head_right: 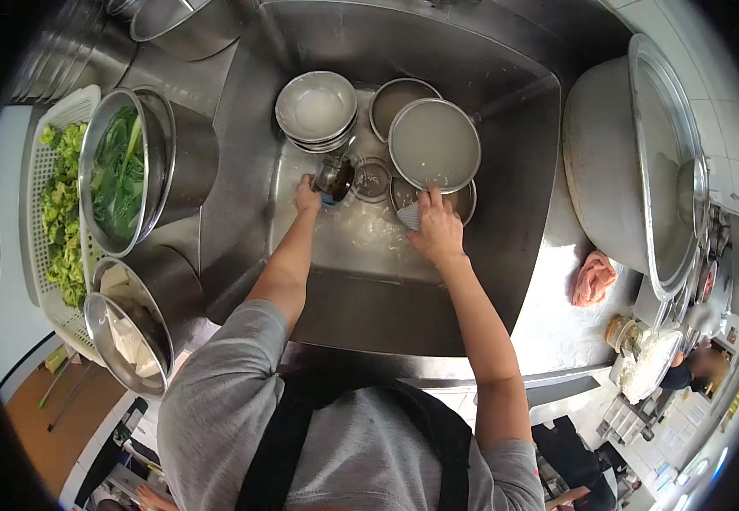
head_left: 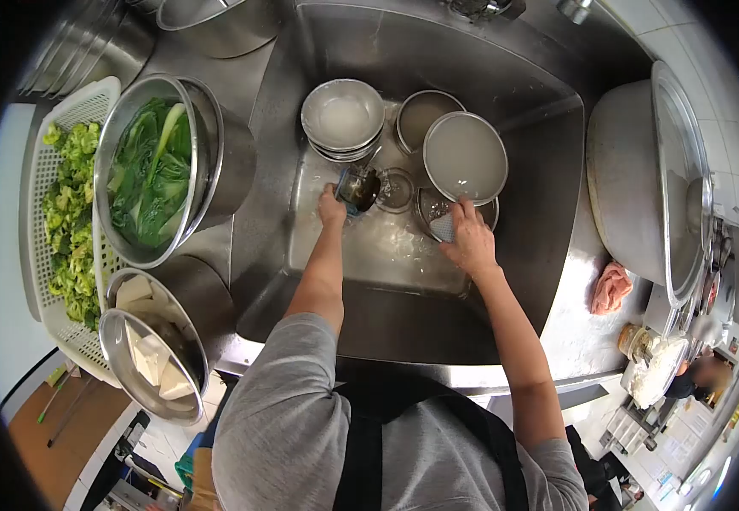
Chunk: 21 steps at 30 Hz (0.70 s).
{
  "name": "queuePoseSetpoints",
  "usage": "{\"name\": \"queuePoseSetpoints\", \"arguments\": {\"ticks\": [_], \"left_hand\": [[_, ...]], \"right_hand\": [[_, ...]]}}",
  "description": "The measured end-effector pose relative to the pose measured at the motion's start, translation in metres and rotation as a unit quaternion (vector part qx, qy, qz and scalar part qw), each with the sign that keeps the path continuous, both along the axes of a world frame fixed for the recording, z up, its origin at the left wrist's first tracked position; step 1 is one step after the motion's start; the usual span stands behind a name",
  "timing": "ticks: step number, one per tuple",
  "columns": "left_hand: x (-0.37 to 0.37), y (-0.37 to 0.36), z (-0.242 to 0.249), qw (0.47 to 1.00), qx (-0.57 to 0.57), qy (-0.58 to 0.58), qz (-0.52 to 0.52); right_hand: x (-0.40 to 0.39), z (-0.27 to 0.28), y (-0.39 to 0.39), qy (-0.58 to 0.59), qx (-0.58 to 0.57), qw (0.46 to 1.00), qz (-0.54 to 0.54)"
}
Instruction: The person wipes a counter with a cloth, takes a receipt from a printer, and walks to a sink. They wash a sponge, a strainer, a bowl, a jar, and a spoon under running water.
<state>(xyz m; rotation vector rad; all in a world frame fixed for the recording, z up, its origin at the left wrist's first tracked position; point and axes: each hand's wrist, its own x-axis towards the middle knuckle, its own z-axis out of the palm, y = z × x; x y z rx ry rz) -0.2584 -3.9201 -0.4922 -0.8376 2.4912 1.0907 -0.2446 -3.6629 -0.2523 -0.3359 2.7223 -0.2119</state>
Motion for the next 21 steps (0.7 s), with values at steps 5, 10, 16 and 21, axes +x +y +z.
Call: {"name": "queuePoseSetpoints", "arguments": {"ticks": [5, 10, 16, 21], "left_hand": [[-0.001, 0.010, 0.043, 0.977, -0.153, 0.114, 0.093], [-0.022, 0.042, 0.105, 0.916, -0.046, 0.364, -0.164], [-0.036, 0.119, 0.009, 0.891, -0.092, -0.115, -0.430], [-0.048, 0.126, -0.031, 0.927, -0.023, -0.091, -0.362]], "right_hand": [[0.007, 0.019, 0.008, 0.026, -0.062, 0.997, -0.046], [0.042, 0.059, 0.021, 0.059, -0.169, 0.979, -0.100], [0.081, 0.085, 0.034, -0.029, -0.159, 0.973, -0.167], [0.102, 0.097, 0.044, -0.053, -0.151, 0.966, -0.202]]}}
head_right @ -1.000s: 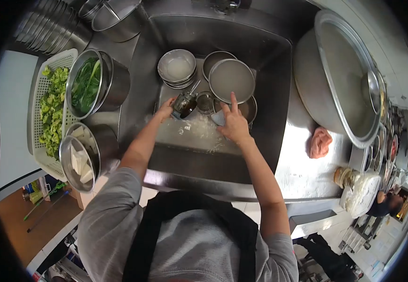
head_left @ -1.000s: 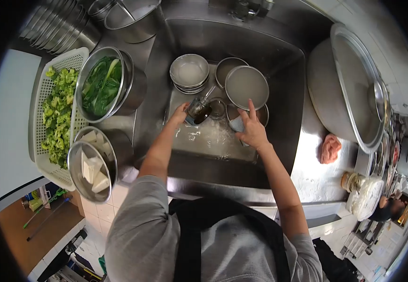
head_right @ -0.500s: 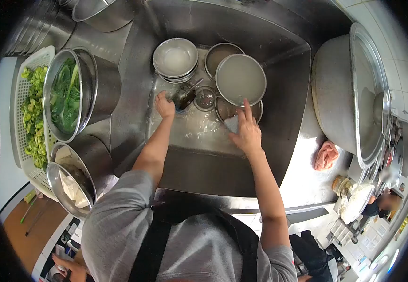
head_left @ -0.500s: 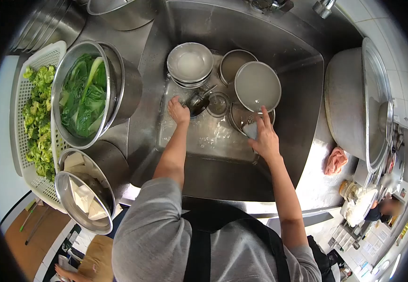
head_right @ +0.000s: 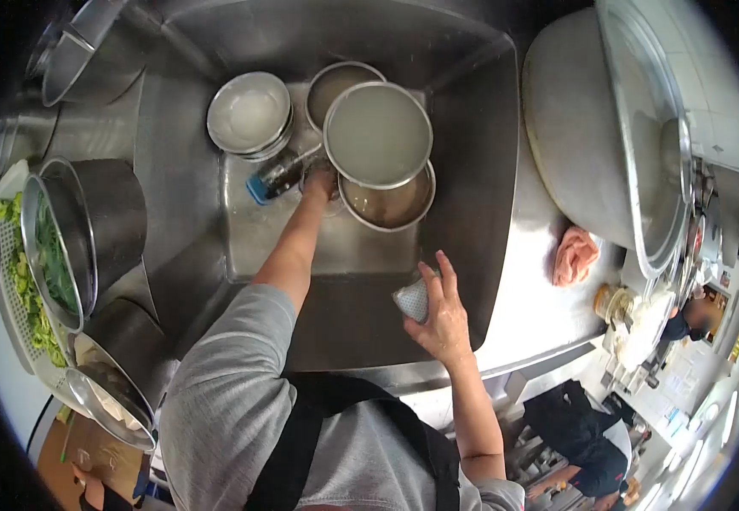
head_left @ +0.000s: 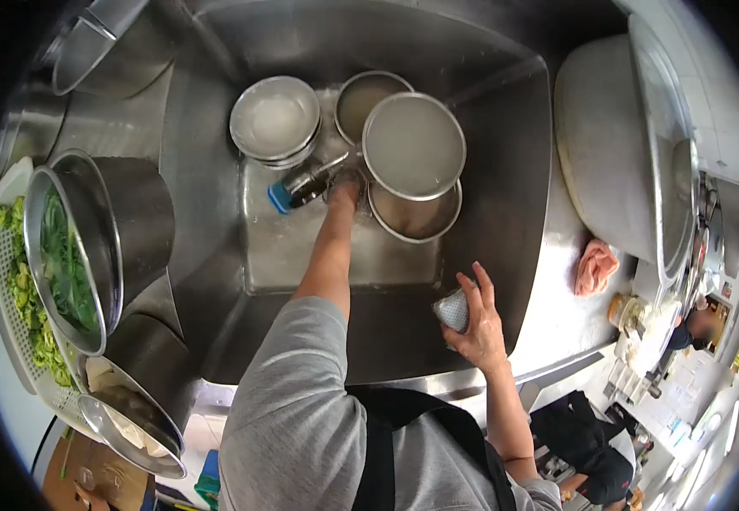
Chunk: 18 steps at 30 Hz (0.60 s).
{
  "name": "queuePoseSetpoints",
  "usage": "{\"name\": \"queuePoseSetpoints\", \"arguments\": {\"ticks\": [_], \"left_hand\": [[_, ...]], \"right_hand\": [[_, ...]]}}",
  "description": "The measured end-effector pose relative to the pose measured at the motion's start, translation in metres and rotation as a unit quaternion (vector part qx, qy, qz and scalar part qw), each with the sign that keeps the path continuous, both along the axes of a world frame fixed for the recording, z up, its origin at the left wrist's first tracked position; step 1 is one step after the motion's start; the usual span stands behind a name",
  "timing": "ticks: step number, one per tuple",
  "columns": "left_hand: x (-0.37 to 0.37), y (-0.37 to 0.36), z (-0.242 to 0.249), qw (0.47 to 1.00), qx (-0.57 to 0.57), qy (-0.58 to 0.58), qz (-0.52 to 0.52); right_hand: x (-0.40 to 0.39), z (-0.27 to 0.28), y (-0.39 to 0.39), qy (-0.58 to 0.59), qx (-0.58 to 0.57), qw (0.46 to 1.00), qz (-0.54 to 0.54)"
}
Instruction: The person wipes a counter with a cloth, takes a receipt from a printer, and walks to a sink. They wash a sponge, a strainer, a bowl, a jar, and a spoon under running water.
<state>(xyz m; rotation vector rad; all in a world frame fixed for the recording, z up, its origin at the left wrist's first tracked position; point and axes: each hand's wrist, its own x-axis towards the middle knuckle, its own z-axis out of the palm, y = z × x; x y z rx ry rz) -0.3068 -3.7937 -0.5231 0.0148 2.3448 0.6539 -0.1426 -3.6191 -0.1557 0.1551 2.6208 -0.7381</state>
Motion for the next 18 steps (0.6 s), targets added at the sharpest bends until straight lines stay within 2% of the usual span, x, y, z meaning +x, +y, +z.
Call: {"name": "queuePoseSetpoints", "arguments": {"ticks": [3, 6, 7, 9, 12, 14, 15, 16, 18], "left_hand": [[-0.010, -0.003, -0.014, 0.999, -0.028, -0.029, -0.016], [-0.009, -0.008, -0.018, 0.995, -0.066, 0.025, -0.066], [-0.009, -0.009, -0.018, 0.995, -0.064, 0.011, -0.074], [-0.007, -0.009, 0.020, 0.994, -0.058, -0.016, -0.090], [0.009, -0.016, 0.031, 0.988, -0.028, 0.012, -0.150], [0.008, -0.027, 0.070, 0.967, -0.036, 0.042, -0.250], [0.012, -0.032, 0.062, 0.958, 0.012, 0.064, -0.280], [0.005, -0.031, 0.069, 0.909, -0.044, -0.044, -0.413], [0.003, -0.025, 0.150, 0.861, -0.071, -0.182, -0.469]], "right_hand": [[0.006, -0.005, 0.003, -0.010, -0.015, 1.000, -0.020], [0.008, -0.013, 0.003, -0.005, -0.009, 1.000, 0.005], [0.008, -0.015, 0.001, -0.003, -0.013, 1.000, 0.015], [0.005, -0.016, -0.002, 0.002, -0.021, 0.999, 0.034], [0.003, -0.013, -0.005, 0.026, -0.060, 0.998, 0.018], [0.006, -0.010, -0.003, 0.001, -0.095, 0.995, -0.033], [0.010, -0.006, 0.003, -0.006, -0.108, 0.992, -0.069], [0.013, -0.003, 0.011, 0.030, -0.108, 0.992, -0.049], [0.013, 0.014, 0.029, 0.096, -0.094, 0.990, -0.030]]}}
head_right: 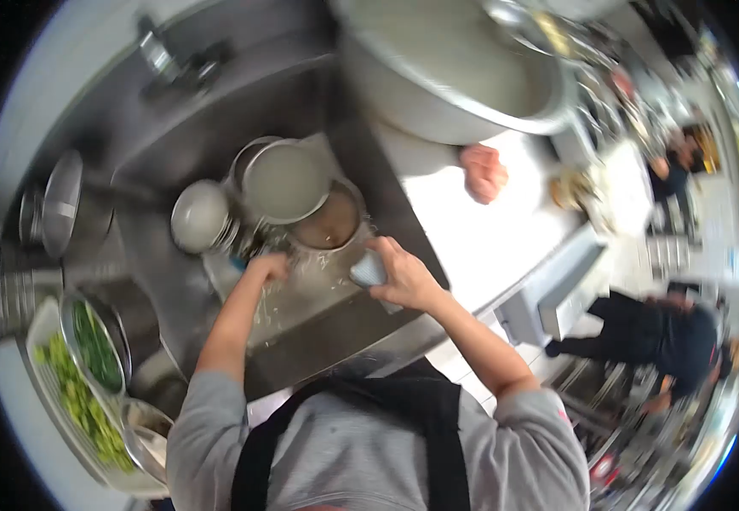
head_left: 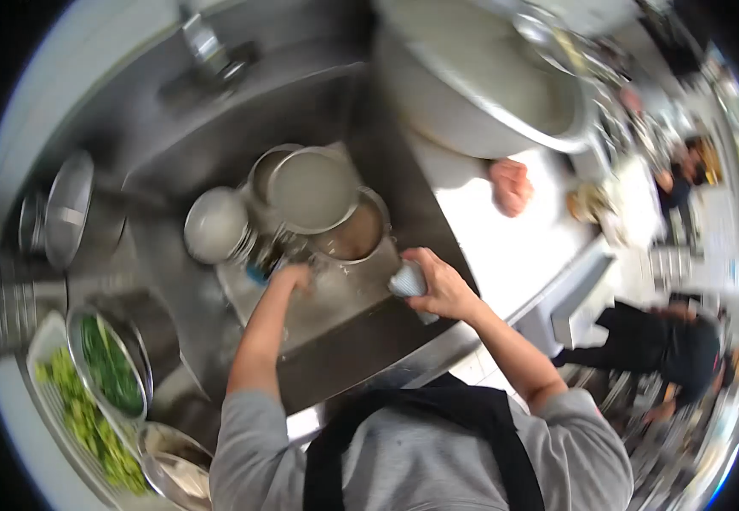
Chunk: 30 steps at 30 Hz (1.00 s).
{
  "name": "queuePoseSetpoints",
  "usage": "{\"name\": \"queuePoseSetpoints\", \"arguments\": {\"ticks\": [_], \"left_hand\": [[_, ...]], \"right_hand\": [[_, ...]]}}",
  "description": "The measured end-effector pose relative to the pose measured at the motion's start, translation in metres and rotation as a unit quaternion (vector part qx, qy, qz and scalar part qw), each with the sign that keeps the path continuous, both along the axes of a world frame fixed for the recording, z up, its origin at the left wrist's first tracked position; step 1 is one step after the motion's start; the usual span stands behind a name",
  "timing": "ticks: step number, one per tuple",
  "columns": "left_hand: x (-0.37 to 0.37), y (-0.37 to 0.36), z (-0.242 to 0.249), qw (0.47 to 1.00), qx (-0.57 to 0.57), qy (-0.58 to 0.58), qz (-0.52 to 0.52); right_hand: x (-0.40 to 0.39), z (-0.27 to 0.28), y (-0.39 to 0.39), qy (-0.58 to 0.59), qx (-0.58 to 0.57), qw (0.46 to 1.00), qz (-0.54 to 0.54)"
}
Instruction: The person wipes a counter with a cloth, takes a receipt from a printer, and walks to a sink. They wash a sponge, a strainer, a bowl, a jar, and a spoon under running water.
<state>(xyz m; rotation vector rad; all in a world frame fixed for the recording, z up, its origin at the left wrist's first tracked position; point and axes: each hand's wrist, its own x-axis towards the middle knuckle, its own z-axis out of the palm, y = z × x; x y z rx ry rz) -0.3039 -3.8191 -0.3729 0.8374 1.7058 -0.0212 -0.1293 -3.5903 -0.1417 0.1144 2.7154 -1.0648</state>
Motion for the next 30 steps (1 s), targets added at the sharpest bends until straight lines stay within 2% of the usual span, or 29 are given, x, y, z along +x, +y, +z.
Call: {"name": "queuePoseSetpoints", "arguments": {"ticks": [1, 2, 4, 5, 6, 7, 8, 9, 10, 12, 14, 15, 16, 17, 18, 19, 20, 21, 22, 23, 24, 25, 26, 27, 29, 30], "left_hand": [[0.005, -0.004, 0.010, 0.999, 0.026, -0.019, 0.028], [0.010, -0.005, -0.003, 1.000, -0.009, 0.007, 0.014], [0.017, 0.004, 0.032, 1.000, -0.028, 0.000, 0.013], [0.017, 0.014, 0.055, 0.999, -0.033, -0.006, 0.019], [0.020, 0.026, 0.079, 0.999, -0.040, -0.012, 0.029], [0.025, 0.035, 0.104, 0.998, -0.047, -0.021, 0.041], [0.029, 0.049, 0.132, 0.999, -0.012, -0.026, 0.042], [0.033, 0.068, 0.164, 0.998, 0.022, -0.030, 0.046], [0.039, 0.090, 0.195, 0.996, 0.057, -0.036, 0.051], [0.055, 0.141, 0.254, 0.983, 0.179, -0.034, 0.033], [0.069, 0.198, 0.262, 0.937, 0.343, -0.059, -0.007], [0.083, 0.229, 0.278, 0.927, 0.366, -0.080, 0.029], [0.090, 0.265, 0.266, 0.874, 0.483, -0.044, -0.010], [0.099, 0.302, 0.255, 0.833, 0.550, -0.053, 0.007], [0.109, 0.336, 0.244, 0.814, 0.575, -0.069, 0.041], [0.117, 0.366, 0.235, 0.796, 0.603, -0.028, 0.045], [0.131, 0.391, 0.229, 0.794, 0.592, -0.068, 0.123], [0.140, 0.409, 0.222, 0.751, 0.642, -0.077, 0.134], [0.149, 0.423, 0.216, 0.733, 0.655, -0.075, 0.167], [0.156, 0.429, 0.216, 0.717, 0.677, -0.038, 0.162], [0.161, 0.420, 0.232, 0.763, 0.622, -0.037, 0.171], [0.167, 0.417, 0.228, 0.763, 0.616, -0.012, 0.195], [0.170, 0.408, 0.225, 0.744, 0.639, 0.056, 0.187], [0.172, 0.396, 0.221, 0.763, 0.609, 0.004, 0.218], [0.182, 0.358, 0.219, 0.722, 0.654, 0.094, 0.208], [0.187, 0.321, 0.220, 0.702, 0.671, 0.135, 0.199]], "right_hand": [[0.003, 0.011, 0.018, 0.033, 0.005, 0.999, -0.020], [0.006, 0.021, 0.035, 0.064, 0.009, 0.997, -0.034], [0.024, 0.027, 0.088, 0.085, -0.024, 0.985, -0.150], [0.036, 0.007, 0.133, 0.227, 0.012, 0.960, -0.162], [0.049, 0.033, 0.158, 0.091, -0.035, 0.952, -0.291], [0.058, 0.059, 0.180, 0.059, 0.029, 0.942, -0.328], [0.078, 0.060, 0.211, 0.058, 0.128, 0.926, -0.349], [0.094, 0.059, 0.242, 0.022, 0.164, 0.911, -0.378], [0.109, 0.052, 0.273, 0.008, 0.144, 0.907, -0.396], [0.132, 0.045, 0.316, -0.010, 0.179, 0.897, -0.405], [0.139, 0.048, 0.343, -0.034, 0.204, 0.898, -0.388], [0.143, 0.049, 0.355, -0.047, 0.219, 0.898, -0.378], [0.148, 0.047, 0.366, -0.042, 0.211, 0.906, -0.365], [0.149, 0.039, 0.379, -0.039, 0.204, 0.916, -0.344], [0.144, 0.027, 0.390, -0.035, 0.194, 0.929, -0.314], [0.151, -0.001, 0.417, 0.056, 0.217, 0.937, -0.268], [0.145, 0.019, 0.408, 0.067, 0.173, 0.957, -0.224], [0.142, 0.017, 0.411, 0.080, 0.174, 0.963, -0.190], [0.143, 0.012, 0.403, 0.119, 0.170, 0.960, -0.189], [0.142, 0.026, 0.383, 0.112, 0.182, 0.959, -0.186], [0.144, 0.025, 0.375, 0.151, 0.183, 0.959, -0.154], [0.147, 0.030, 0.357, 0.161, 0.205, 0.952, -0.158], [0.149, 0.033, 0.344, 0.165, 0.177, 0.962, -0.128], [0.150, 0.040, 0.325, 0.100, 0.170, 0.970, -0.140], [0.151, 0.044, 0.292, 0.078, 0.139, 0.983, -0.089], [0.141, 0.059, 0.247, 0.083, 0.101, 0.991, 0.005]]}}
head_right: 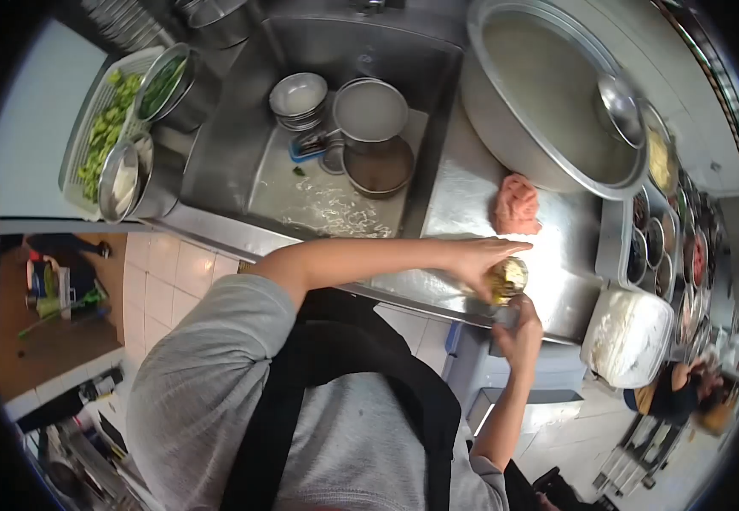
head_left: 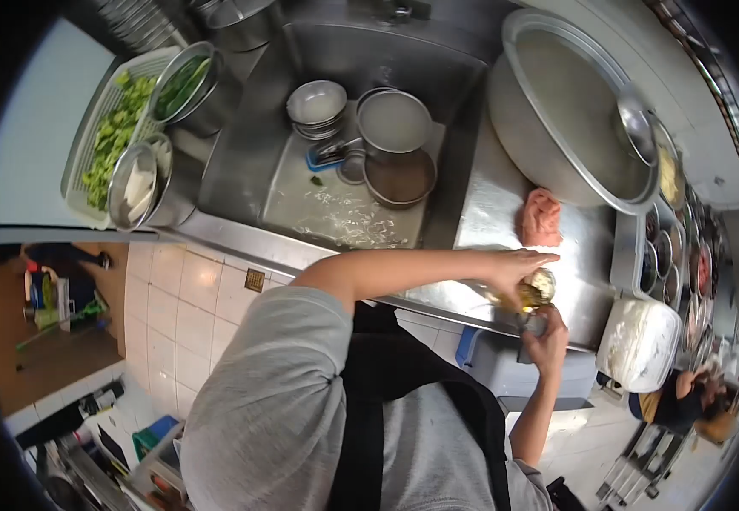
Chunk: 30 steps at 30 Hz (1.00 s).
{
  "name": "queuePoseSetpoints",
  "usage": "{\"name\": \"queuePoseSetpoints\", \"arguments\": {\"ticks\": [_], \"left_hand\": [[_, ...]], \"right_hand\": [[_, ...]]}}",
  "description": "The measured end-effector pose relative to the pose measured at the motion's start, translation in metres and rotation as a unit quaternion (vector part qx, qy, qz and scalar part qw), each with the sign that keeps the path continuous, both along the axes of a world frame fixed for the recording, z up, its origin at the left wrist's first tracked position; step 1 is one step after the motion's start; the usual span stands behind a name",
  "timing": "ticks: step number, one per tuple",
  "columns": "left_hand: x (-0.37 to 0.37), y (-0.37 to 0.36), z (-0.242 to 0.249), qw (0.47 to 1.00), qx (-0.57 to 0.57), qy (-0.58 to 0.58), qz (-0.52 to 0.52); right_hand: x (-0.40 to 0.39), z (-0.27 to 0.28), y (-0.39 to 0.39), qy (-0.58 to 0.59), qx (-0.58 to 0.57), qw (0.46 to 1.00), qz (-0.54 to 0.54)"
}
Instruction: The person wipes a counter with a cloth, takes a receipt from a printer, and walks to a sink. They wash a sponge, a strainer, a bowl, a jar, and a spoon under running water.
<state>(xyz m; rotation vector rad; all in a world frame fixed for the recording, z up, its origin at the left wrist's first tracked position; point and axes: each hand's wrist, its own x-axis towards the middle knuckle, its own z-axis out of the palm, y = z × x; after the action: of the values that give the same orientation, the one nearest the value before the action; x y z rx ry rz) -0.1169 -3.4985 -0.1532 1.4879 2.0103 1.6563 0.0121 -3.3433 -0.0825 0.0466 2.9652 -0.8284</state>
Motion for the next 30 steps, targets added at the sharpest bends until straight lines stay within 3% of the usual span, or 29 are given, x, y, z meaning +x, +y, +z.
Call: {"name": "queuePoseSetpoints", "arguments": {"ticks": [2, 5, 8, 13, 16, 19, 22, 24, 25, 28, 30], "left_hand": [[-0.003, -0.058, 0.024, 0.988, -0.089, -0.108, -0.067], [-0.016, -0.137, 0.026, 0.993, -0.090, -0.038, 0.066], [-0.040, -0.216, 0.025, 0.986, -0.112, -0.010, 0.120], [-0.075, -0.323, -0.049, 0.950, -0.234, -0.123, 0.169], [-0.095, -0.362, -0.125, 0.936, -0.261, -0.153, 0.180], [-0.111, -0.379, -0.179, 0.912, -0.301, -0.185, 0.210], [-0.118, -0.374, -0.219, 0.879, -0.393, -0.149, 0.226], [-0.116, -0.370, -0.242, 0.852, -0.460, -0.103, 0.226], [-0.109, -0.370, -0.279, 0.857, -0.447, 0.000, 0.259], [-0.118, -0.370, -0.238, 0.846, -0.501, -0.051, 0.176], [-0.119, -0.373, -0.232, 0.854, -0.476, -0.034, 0.208]], "right_hand": [[-0.022, 0.007, -0.046, -0.014, -0.016, 0.997, 0.077], [-0.069, 0.004, -0.104, 0.004, -0.008, 0.984, 0.176], [-0.125, -0.022, -0.168, 0.018, -0.007, 0.967, 0.254], [-0.192, -0.115, -0.272, -0.072, 0.000, 0.937, 0.341], [-0.216, -0.175, -0.321, -0.181, 0.033, 0.926, 0.329], [-0.228, -0.240, -0.339, -0.203, 0.048, 0.930, 0.304], [-0.235, -0.225, -0.347, -0.256, 0.114, 0.917, 0.283], [-0.250, -0.200, -0.337, -0.277, 0.072, 0.898, 0.333], [-0.264, -0.180, -0.331, -0.304, 0.047, 0.883, 0.355], [-0.301, -0.110, -0.305, -0.248, -0.109, 0.898, 0.346], [-0.325, -0.069, -0.295, -0.223, -0.113, 0.913, 0.322]]}}
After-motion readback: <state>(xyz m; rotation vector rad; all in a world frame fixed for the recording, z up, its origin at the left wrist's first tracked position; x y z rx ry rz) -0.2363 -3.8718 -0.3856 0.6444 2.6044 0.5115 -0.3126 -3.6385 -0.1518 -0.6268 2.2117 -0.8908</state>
